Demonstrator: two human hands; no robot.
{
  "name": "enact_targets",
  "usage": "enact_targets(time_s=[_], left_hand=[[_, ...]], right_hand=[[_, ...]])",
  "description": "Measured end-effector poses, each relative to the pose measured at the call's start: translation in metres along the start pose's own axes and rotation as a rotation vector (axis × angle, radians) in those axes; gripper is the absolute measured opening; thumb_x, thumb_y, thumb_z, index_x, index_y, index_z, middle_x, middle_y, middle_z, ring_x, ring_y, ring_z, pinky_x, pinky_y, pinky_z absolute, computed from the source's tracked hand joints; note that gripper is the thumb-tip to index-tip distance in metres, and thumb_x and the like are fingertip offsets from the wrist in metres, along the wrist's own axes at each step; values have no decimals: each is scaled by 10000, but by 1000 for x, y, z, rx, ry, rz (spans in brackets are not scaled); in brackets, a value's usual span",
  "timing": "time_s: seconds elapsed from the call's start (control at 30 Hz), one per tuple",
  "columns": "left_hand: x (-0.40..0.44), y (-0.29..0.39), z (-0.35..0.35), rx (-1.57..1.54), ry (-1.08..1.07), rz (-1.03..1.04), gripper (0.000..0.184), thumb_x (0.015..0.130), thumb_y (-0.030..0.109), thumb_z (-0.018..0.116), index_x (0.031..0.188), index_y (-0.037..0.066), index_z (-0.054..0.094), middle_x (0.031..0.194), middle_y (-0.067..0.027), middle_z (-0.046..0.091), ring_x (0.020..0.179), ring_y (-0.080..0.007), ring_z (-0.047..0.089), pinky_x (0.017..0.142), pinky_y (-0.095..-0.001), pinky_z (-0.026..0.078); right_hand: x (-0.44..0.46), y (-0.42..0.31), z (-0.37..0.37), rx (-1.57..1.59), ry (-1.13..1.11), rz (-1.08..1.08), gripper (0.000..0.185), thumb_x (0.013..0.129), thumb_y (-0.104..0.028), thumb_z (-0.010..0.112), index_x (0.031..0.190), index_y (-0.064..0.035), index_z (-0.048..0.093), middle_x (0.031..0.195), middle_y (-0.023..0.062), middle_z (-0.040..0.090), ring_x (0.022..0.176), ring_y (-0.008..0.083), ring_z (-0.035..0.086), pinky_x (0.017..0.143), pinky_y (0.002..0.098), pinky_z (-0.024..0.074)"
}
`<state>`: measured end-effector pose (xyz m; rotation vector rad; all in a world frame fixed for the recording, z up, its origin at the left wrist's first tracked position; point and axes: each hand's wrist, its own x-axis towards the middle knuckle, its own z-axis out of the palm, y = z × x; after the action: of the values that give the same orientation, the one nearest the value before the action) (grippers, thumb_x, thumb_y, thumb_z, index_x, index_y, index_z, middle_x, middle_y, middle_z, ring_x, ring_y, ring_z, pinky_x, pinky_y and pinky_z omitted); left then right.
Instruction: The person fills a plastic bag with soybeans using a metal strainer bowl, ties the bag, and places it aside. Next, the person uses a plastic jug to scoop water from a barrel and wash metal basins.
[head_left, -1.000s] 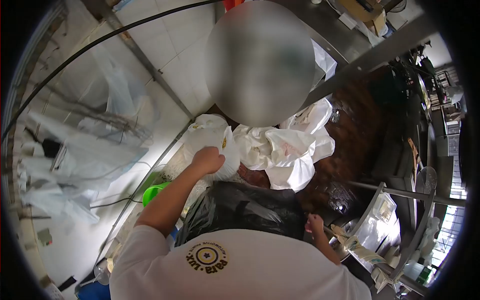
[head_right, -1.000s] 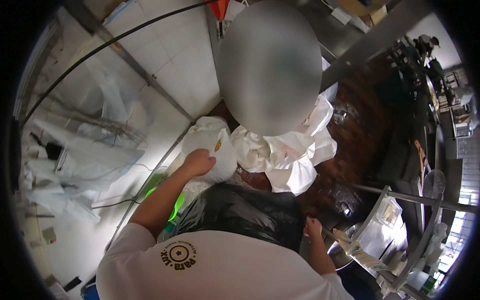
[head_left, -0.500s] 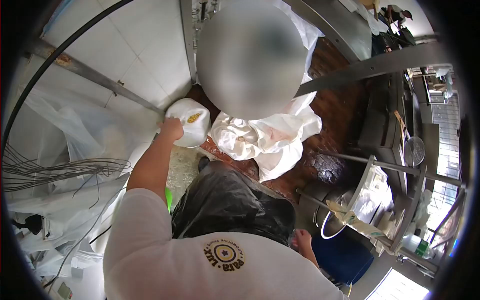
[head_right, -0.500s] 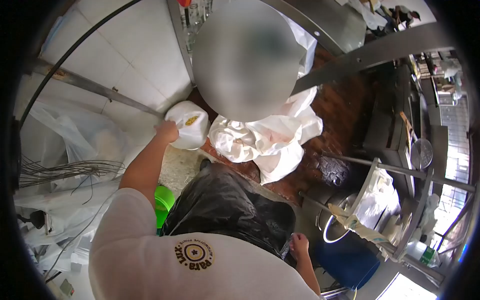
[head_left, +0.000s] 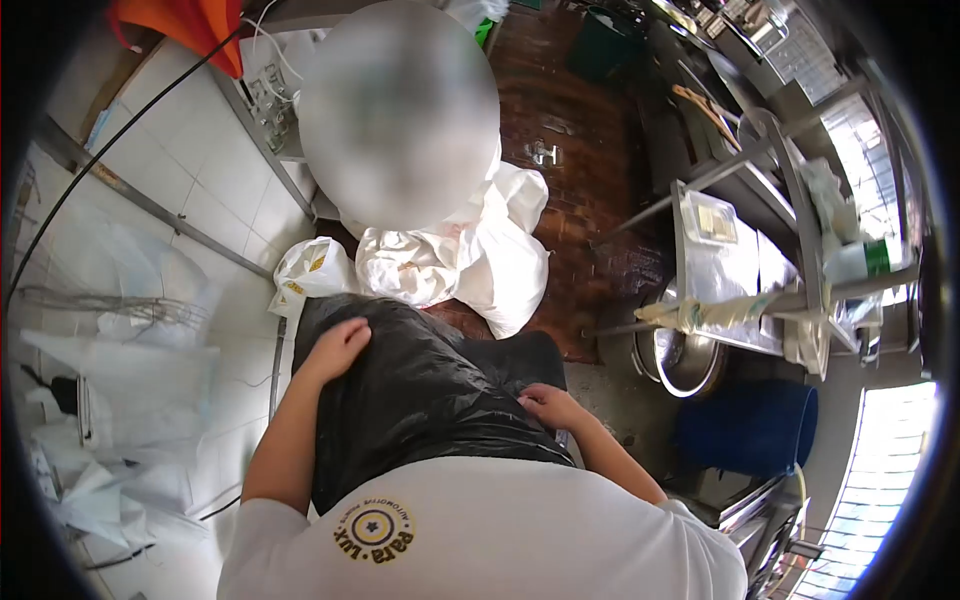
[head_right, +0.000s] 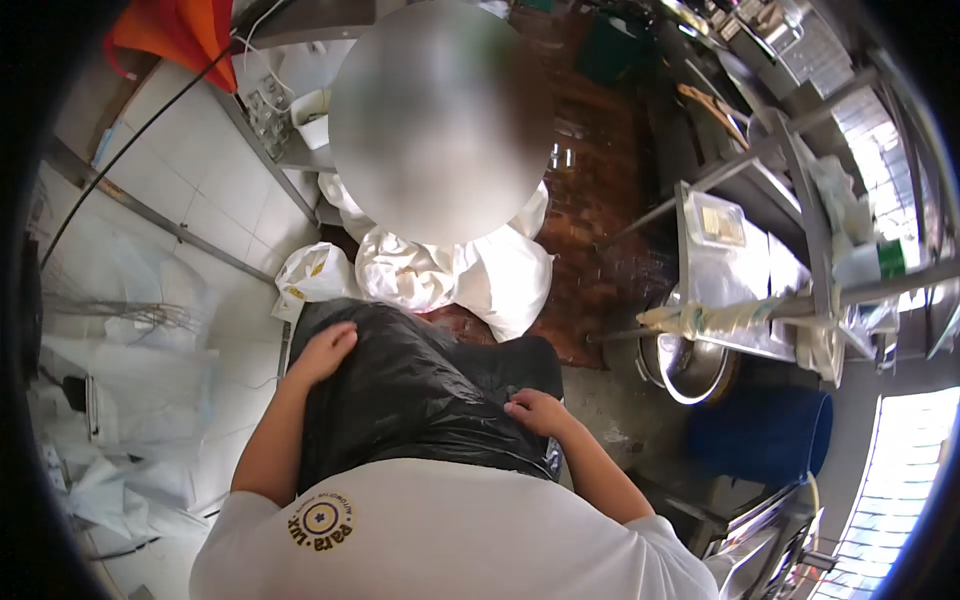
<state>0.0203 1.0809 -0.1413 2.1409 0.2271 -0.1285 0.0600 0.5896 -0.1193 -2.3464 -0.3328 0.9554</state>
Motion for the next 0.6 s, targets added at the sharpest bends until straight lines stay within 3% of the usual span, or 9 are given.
enact_targets(time_s=[0.07,0.13,0.2,0.27,0.33,0.4,0.43,0.5,0.6], left_hand=[[-53,14,15,124,-322,-153,570,1029,516,546,1266,19,693,1282,-197,697,1201,-335,660,1033,-412,494],[-111,-4,38,141,-473,-441,638,1042,573,482,1261,15,699,1317,-205,678,1262,-335,625,1073,-417,463],[-165,-30,53,123,-605,-553,722,1021,650,456,1272,19,699,1333,-217,666,1289,-338,605,1109,-417,430],[-212,-11,60,104,-571,-731,762,981,697,493,1332,47,678,1333,-237,661,1278,-334,611,1132,-412,409],[-240,-1,62,175,-481,-629,665,988,637,542,1211,42,738,1176,-213,729,1138,-314,678,1021,-430,489],[-260,11,65,51,-70,-547,547,987,554,601,1025,28,748,948,-161,750,935,-286,713,850,-431,539],[-261,8,64,-57,106,-561,511,982,523,620,976,23,726,878,-140,732,859,-269,700,793,-427,533],[-256,1,47,-174,445,-563,460,976,474,642,936,19,701,787,-128,704,759,-262,684,727,-426,525],[-249,-11,-12,103,971,-420,373,962,396,661,940,25,687,768,-156,684,735,-318,674,713,-449,517]], right_hand=[[-13,57,29,-7,-290,102,550,1013,-541,562,1273,-73,691,1174,193,731,1150,299,680,991,391,513],[-34,102,52,-63,-395,33,588,1013,-585,530,1285,-86,683,1149,193,733,1049,312,709,935,399,539],[-53,112,62,-51,-729,570,600,1005,-597,536,1288,-89,682,1119,187,739,940,315,728,875,418,561],[-73,105,52,-106,-748,482,595,990,-585,561,1289,-85,679,1112,188,740,898,314,729,852,424,566],[-81,111,49,-197,-787,394,591,976,-573,586,1290,-80,677,1106,190,741,856,314,731,829,430,571],[-79,132,53,-100,-357,46,551,938,-520,645,1245,-65,693,1086,196,744,906,318,735,865,428,570],[-75,138,58,-79,-140,22,458,924,-385,696,1205,-24,703,1006,175,758,953,272,730,860,388,563],[-79,110,40,-117,140,-52,475,922,-380,700,1211,-4,694,1066,184,757,996,294,732,884,394,563],[-71,77,22,202,310,-121,365,948,-303,701,1163,-8,703,972,137,754,886,229,738,822,349,570]])
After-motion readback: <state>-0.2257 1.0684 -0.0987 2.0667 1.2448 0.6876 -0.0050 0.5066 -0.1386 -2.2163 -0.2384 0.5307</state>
